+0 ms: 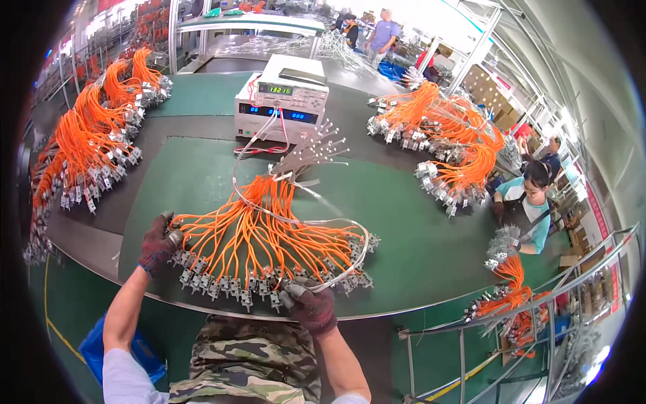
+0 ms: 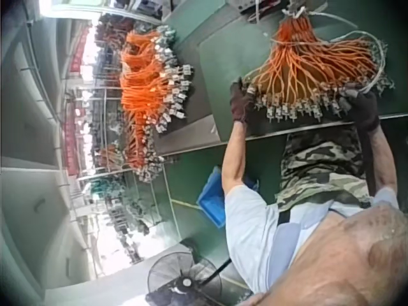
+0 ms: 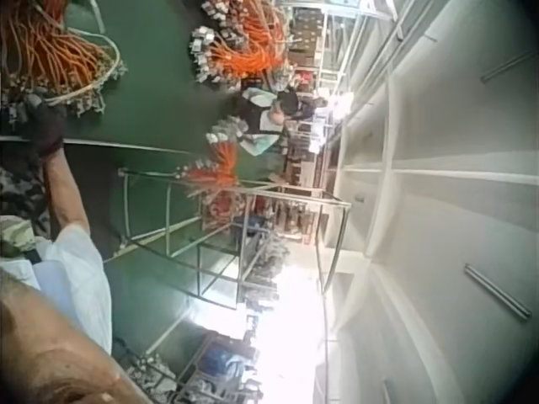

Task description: Assembling and testing electrical wire harnesses at a factory workstation.

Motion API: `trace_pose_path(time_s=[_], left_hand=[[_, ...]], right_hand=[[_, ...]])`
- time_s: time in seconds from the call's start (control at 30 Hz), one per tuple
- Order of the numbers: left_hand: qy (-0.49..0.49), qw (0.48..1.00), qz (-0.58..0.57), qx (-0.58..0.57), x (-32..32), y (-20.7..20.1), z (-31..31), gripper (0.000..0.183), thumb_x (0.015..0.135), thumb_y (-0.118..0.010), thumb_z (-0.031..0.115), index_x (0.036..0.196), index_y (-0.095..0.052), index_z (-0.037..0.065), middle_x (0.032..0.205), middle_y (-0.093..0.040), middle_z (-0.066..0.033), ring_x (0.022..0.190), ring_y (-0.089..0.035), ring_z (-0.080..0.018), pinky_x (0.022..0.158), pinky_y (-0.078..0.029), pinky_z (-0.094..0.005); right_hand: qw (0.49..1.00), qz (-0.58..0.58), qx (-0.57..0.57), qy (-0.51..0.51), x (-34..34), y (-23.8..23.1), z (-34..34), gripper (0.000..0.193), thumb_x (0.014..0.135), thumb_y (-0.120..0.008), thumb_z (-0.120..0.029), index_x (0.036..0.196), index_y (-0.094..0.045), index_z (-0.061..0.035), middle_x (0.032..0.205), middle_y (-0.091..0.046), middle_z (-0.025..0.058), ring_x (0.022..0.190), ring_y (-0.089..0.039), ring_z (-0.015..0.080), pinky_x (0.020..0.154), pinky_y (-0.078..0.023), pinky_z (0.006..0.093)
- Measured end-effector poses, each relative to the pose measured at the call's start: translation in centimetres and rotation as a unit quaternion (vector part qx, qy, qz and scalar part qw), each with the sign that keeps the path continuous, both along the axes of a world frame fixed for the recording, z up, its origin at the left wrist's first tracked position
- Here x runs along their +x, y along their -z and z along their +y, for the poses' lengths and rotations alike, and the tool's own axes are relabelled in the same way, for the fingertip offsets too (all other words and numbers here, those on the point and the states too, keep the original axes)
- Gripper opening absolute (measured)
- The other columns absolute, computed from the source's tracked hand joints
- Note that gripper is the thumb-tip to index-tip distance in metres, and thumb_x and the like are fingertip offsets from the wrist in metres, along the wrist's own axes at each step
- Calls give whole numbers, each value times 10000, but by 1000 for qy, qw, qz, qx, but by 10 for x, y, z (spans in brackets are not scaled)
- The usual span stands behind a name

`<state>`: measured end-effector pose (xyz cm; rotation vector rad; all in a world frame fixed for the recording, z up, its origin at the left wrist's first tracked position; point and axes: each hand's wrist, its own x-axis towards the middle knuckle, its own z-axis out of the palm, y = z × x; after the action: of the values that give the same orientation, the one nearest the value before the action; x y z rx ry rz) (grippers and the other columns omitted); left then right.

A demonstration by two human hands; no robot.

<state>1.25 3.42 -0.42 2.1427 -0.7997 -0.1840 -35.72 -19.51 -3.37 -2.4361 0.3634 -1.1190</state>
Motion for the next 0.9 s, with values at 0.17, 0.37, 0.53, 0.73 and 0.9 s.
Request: trace_pose_path(time_s=[0.17,0.37,0.53,0.73,0.9], left_hand=[[-16,999,11,-39,-10,17,1,648,919,-778,262,1466,-558,-6,1398,-646,-228,1279,-650,-364,1079,-525,-441],[-86,996,-5,-35,-50,22,-14,644,936,-777,290,1462,-564,-14,1352,-663,-233,1223,-669,-353,1047,-537,-430],[-88,995,-26,-39,-83,25,-45,646,966,-758,321,1470,-554,-29,1396,-638,-245,1266,-640,-362,1091,-499,-429],[-82,995,-57,-24,-91,42,-42,639,1031,-708,325,1526,-506,-26,1466,-598,-221,1311,-612,-324,1130,-474,-408],[-87,995,-43,-19,-103,38,-41,651,1026,-715,320,1537,-500,-21,1476,-594,-217,1323,-606,-317,1144,-461,-411]], right_hand=[[1000,11,-24,12,-4,1,-10,366,743,-907,-67,1043,-715,-151,1010,-761,112,888,-756,333,767,-624,433],[987,151,-32,40,-20,-16,-40,169,860,-801,-300,977,-811,-178,951,-759,138,827,-747,350,730,-594,479],[987,83,-44,132,-45,-9,-81,169,829,-853,-157,962,-781,-82,834,-733,99,729,-682,256,705,-563,395],[887,-195,413,62,-70,-30,-58,229,976,-804,-145,1136,-704,-15,939,-763,62,772,-665,98,704,-555,269],[870,-195,445,81,-85,-8,-44,266,961,-828,-174,1130,-695,-18,894,-746,49,718,-651,81,596,-506,229]])
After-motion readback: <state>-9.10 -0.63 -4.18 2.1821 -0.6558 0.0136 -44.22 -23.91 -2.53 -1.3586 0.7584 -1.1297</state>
